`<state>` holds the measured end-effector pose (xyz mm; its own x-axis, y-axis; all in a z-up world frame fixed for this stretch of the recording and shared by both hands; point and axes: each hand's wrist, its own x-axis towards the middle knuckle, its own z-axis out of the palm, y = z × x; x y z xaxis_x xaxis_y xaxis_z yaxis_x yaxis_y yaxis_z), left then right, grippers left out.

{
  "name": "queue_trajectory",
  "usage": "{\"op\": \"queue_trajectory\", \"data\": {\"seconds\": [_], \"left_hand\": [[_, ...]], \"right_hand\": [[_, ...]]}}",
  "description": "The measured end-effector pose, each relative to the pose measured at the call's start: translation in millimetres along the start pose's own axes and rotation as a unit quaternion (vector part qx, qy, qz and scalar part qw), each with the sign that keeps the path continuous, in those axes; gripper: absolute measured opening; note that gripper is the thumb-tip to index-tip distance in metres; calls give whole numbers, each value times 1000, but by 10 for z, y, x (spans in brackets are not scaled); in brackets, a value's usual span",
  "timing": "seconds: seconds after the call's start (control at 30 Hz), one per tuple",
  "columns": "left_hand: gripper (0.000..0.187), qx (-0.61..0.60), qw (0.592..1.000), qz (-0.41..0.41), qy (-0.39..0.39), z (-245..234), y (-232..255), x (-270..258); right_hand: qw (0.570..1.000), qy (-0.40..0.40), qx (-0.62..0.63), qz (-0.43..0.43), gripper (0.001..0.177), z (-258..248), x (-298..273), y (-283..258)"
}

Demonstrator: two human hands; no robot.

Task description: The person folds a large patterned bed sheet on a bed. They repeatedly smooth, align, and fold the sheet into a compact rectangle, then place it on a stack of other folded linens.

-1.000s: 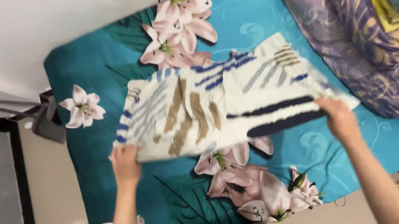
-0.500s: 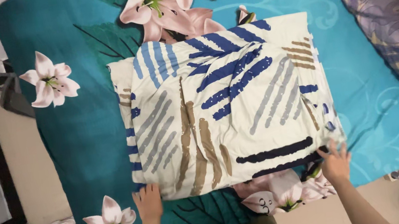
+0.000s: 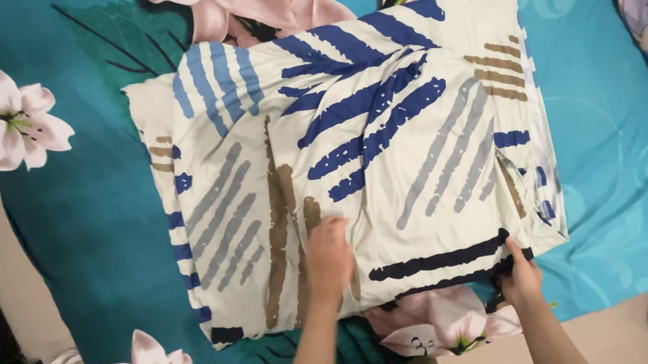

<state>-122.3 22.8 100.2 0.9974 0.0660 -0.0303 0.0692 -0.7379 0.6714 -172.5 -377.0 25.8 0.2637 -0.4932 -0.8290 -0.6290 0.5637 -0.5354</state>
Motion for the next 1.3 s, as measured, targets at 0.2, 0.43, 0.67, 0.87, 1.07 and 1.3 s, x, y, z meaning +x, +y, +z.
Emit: {"op": "queue_trajectory", "data": {"seconds": [0.2,0.43,0.67,0.87,1.07,1.3], "left_hand": [[67,7,993,-42,-108,760,665,292],[44,-188,947,-125,-228,1232,130,266],[56,-553,727,-398,-84,-860,-849,133],[93,-664,610,-419,-108,-2132,-1633,-99],[102,-624,598,-475,-164,-2009,-2417,-396],[48,-597,661,-450,-66,-1647,-2477,-597]], "right_hand": [[983,-129,90,95,37,-46,179,-72],[987,-153,52,0,18,266,37,-519],[915,-247,-171,-269,23,1727,-1263,-415],[628,-448,-484,-414,28,2526,-2823,976],[455,-479,-564,-496,84,2733,-3470,1957],[404,-429,-623,-514,94,2784,-3440,2278]]}}
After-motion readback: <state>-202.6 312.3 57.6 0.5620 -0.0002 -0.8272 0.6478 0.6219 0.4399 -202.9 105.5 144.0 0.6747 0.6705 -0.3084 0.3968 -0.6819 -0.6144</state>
